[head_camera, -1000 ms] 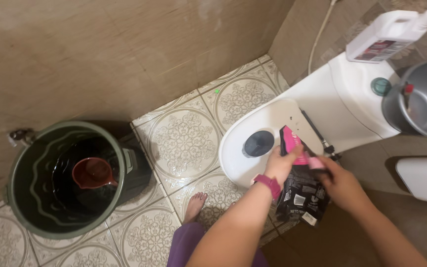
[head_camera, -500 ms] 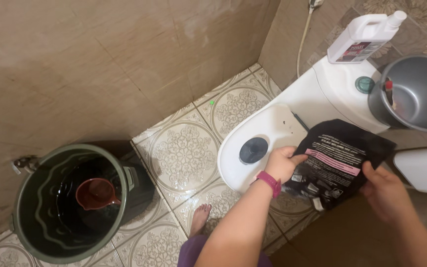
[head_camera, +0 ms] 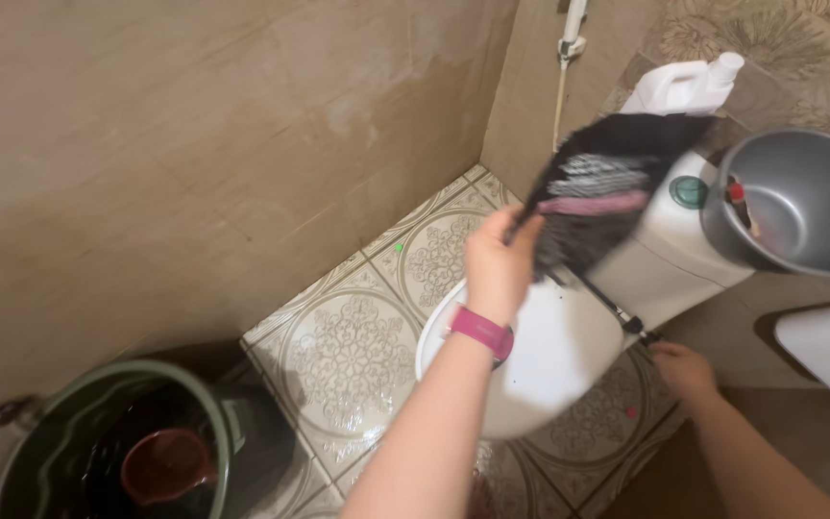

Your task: The person refills a black shampoo bottle from a black pouch by squeezing the pouch over the bottle opening. They then wash their hands using water from a bucket and a scoop, and finally pick up a toothbrush and a tube of cream from a wall-mounted holder.

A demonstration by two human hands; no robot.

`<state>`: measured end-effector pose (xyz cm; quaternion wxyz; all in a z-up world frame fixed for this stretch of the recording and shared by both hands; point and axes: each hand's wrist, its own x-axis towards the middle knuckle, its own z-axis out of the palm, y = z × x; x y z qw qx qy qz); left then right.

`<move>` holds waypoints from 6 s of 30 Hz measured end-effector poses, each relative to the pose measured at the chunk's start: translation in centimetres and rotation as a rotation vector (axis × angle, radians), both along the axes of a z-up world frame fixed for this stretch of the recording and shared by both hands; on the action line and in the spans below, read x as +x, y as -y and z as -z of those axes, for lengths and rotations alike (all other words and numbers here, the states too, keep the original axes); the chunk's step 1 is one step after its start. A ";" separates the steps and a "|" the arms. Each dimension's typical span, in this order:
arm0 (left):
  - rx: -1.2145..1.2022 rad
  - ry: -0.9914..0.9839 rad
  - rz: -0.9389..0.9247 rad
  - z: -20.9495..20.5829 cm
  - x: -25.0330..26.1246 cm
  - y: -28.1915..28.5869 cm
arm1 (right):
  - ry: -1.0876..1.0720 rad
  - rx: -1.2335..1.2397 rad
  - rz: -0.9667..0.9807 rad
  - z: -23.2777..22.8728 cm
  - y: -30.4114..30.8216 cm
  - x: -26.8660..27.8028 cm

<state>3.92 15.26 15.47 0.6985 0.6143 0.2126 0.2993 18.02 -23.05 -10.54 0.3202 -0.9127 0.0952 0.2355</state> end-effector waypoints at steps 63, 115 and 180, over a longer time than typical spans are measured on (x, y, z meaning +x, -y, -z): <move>0.902 -0.242 -0.146 2.6 -8.4 -9.5 | 0.149 0.288 0.241 -18.5 -13.0 -15.7; 0.784 -0.479 0.290 16.8 -11.5 -0.7 | 0.630 -0.279 -1.077 -15.3 -27.9 -18.9; 0.672 -0.578 0.209 17.4 -11.3 0.0 | 0.461 0.098 0.096 -13.0 -31.5 -22.7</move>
